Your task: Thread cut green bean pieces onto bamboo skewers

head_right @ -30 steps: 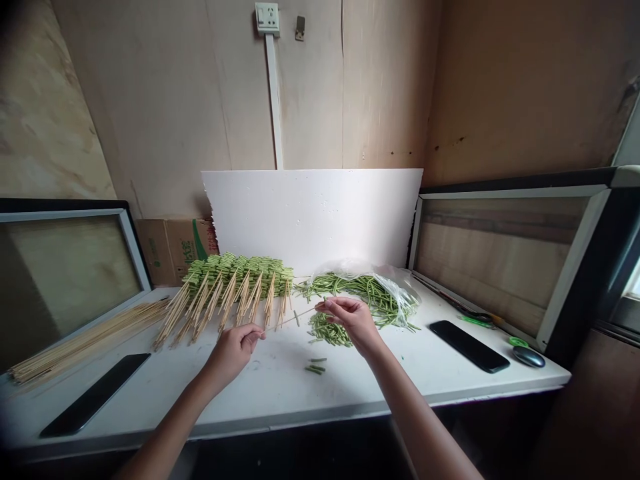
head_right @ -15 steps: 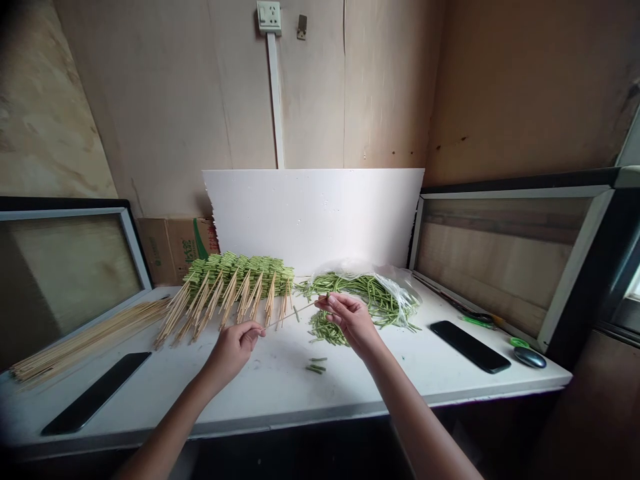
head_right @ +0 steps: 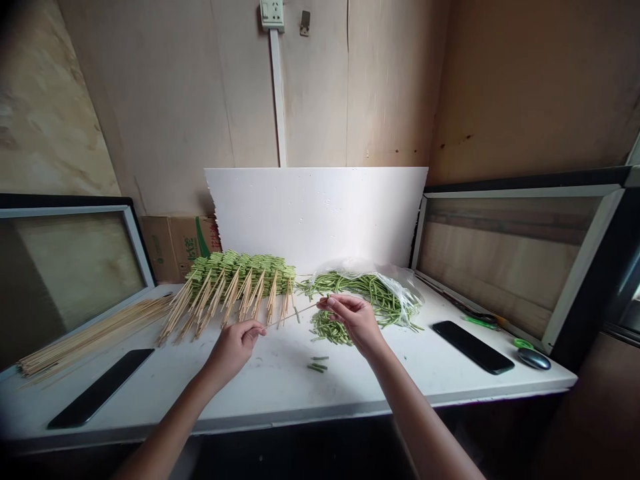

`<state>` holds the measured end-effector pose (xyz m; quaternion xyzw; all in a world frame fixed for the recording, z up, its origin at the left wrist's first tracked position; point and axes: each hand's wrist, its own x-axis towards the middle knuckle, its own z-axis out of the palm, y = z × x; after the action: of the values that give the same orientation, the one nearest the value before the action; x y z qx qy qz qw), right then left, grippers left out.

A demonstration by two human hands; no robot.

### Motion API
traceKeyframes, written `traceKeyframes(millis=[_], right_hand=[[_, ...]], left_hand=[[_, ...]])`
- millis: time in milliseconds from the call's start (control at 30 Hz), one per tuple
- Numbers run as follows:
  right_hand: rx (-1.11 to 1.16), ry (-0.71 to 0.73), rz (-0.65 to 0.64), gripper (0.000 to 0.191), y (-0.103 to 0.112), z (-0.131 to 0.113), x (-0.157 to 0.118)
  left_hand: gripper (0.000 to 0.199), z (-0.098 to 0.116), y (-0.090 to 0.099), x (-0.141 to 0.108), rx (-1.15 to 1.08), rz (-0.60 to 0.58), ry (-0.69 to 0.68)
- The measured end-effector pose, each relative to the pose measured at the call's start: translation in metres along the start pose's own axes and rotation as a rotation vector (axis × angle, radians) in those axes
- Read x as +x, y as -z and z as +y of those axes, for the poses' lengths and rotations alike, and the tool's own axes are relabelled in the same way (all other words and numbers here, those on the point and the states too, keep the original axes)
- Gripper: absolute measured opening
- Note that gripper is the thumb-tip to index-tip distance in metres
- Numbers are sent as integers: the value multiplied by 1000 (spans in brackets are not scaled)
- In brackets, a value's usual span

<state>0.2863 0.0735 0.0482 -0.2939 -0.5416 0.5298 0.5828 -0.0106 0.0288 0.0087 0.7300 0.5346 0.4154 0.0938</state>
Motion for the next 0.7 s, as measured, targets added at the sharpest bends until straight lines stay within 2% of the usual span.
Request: traceKeyframes(millis=[133, 300, 700], right_hand=[[-54, 20, 15, 33, -3, -3, -2], [-66, 38, -28, 36, -3, 0, -1], [-50, 92, -31, 26, 0, 5, -1]], left_hand=[[28, -2, 0, -1, 25, 3, -9], [28, -4, -1, -1, 34, -9, -22], [27, -5, -1, -1, 35, -3, -3]])
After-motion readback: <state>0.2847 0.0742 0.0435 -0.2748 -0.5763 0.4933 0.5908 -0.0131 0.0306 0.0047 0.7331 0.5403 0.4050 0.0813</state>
